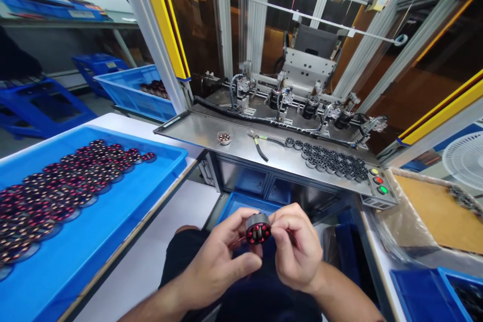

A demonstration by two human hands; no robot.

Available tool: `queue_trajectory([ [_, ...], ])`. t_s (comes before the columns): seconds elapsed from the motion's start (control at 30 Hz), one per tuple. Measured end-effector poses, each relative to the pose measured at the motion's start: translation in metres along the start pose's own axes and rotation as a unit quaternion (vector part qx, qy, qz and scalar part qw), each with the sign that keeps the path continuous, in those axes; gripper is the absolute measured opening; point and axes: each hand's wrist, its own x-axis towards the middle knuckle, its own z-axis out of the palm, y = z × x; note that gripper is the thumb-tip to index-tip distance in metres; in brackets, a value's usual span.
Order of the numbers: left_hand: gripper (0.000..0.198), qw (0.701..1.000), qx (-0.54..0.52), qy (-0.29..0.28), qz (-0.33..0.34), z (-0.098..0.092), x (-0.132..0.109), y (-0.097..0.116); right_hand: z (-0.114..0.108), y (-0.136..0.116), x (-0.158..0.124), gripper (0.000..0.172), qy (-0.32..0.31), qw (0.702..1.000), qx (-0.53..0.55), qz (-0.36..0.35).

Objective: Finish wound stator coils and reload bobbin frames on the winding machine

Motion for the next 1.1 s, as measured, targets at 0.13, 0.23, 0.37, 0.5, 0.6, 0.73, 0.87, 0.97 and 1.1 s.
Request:
queue_trajectory([
  [0.13, 0.036, 0.995, -0.091, -0.047, 0.003, -0.004, 0.001, -0.002, -0.007, 0.000, 0.003, 0.009, -0.026, 0.999, -0.031, -0.019],
  [0.23, 0.037, 0.994, -0.100, -0.036, 0.028, -0.004, 0.000, -0.006, -0.009, -0.004, 0.008, 0.012, -0.035, 0.996, -0.073, -0.020],
  [0.37, 0.036, 0.990, -0.118, -0.040, 0.069, -0.005, -0.001, -0.007, -0.010, -0.008, 0.014, 0.014, -0.027, 0.997, -0.078, 0.009],
  [0.5, 0.019, 0.980, -0.173, -0.018, 0.092, -0.003, 0.000, 0.001, -0.012, -0.009, 0.017, 0.013, -0.037, 0.998, -0.033, 0.035],
  [0.6, 0.034, 0.972, -0.227, -0.012, 0.065, -0.001, 0.005, 0.008, -0.016, -0.009, 0.021, 0.012, -0.074, 0.997, -0.015, -0.007],
  [0.73, 0.055, 0.970, -0.210, -0.094, -0.081, 0.000, 0.009, 0.011, -0.025, -0.011, 0.028, 0.010, -0.134, 0.987, -0.046, -0.078],
  [0.87, 0.032, 0.969, -0.182, -0.137, -0.095, -0.002, 0.009, 0.005, -0.031, -0.013, 0.033, 0.011, -0.160, 0.975, -0.102, -0.117],
  [0.97, 0.021, 0.980, -0.165, -0.099, -0.049, -0.003, 0.009, -0.001, -0.031, -0.013, 0.033, 0.009, -0.154, 0.975, -0.129, -0.094],
  [1.1, 0.022, 0.985, -0.155, -0.070, 0.016, -0.002, 0.008, -0.001, -0.027, -0.013, 0.032, 0.011, -0.123, 0.986, -0.105, -0.037],
])
